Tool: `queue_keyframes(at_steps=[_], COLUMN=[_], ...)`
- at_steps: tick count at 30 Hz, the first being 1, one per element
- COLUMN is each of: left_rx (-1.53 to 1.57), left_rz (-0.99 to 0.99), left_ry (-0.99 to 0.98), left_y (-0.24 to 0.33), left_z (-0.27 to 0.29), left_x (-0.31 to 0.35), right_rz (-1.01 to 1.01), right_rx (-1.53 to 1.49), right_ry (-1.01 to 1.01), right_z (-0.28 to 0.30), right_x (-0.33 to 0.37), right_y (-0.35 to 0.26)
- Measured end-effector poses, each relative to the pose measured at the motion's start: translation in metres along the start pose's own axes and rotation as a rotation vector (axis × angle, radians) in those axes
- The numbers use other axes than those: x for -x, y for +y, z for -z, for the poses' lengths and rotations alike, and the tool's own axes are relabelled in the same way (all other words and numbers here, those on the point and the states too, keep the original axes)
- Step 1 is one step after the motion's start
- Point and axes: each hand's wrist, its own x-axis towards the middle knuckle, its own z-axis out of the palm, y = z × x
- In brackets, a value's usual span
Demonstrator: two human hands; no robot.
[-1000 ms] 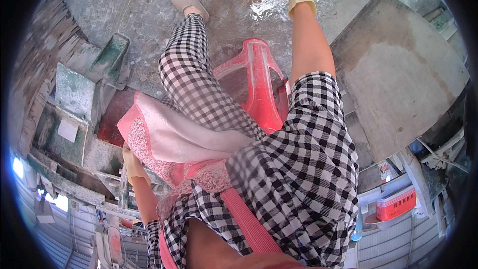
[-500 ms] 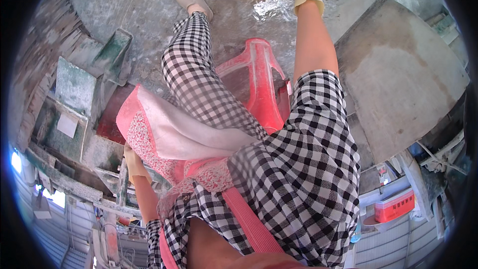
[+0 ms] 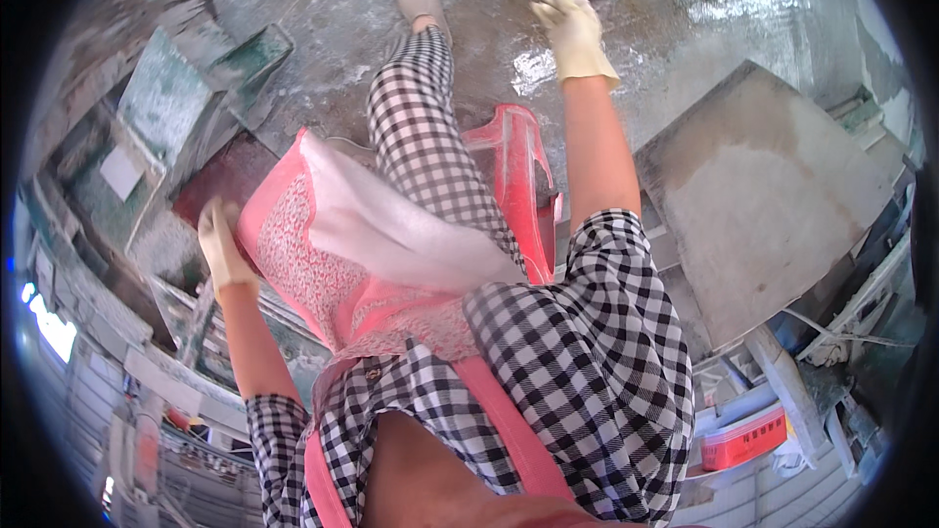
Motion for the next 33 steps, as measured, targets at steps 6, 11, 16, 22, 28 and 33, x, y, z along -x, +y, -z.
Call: queue_keyframes(at_steps=[6, 11, 16, 22, 28, 33], left_rx=[0.435, 0.963, 1.132, 1.088, 0.965, 0.28], left_rz=[-0.174, 0.206, 0.149, 0.209, 0.315, 0.16], left_ry=[-0.282, -0.493, -0.383, -0.344, -0.394, -0.253], left_y=[0.047, 0.01, -0.059, -0.098, -0.145, -0.191], left_z=[-0.059, -0.099, -0.063, 0.011, 0.059, 0.1], left_x=[-0.025, -0.033, -0.015, -0.034, -0.104, -0.187], right_rz=[0.045, -0.078, -0.42, -0.456, -0.504, -0.478], right_rx=[0.432, 0.541, 0.702, 0.911, 1.118, 1.1], right_ry=[-0.585, -0.89, -0.725, -0.914, -0.981, -0.89], right_z=[-0.19, -0.234, -0.216, -0.24, -0.293, -0.319], right_x=[0.106, 0.184, 0.24, 0.275, 0.289, 0.278], right_y=[0.015, 0.099, 0.2, 0.275, 0.33, 0.396])
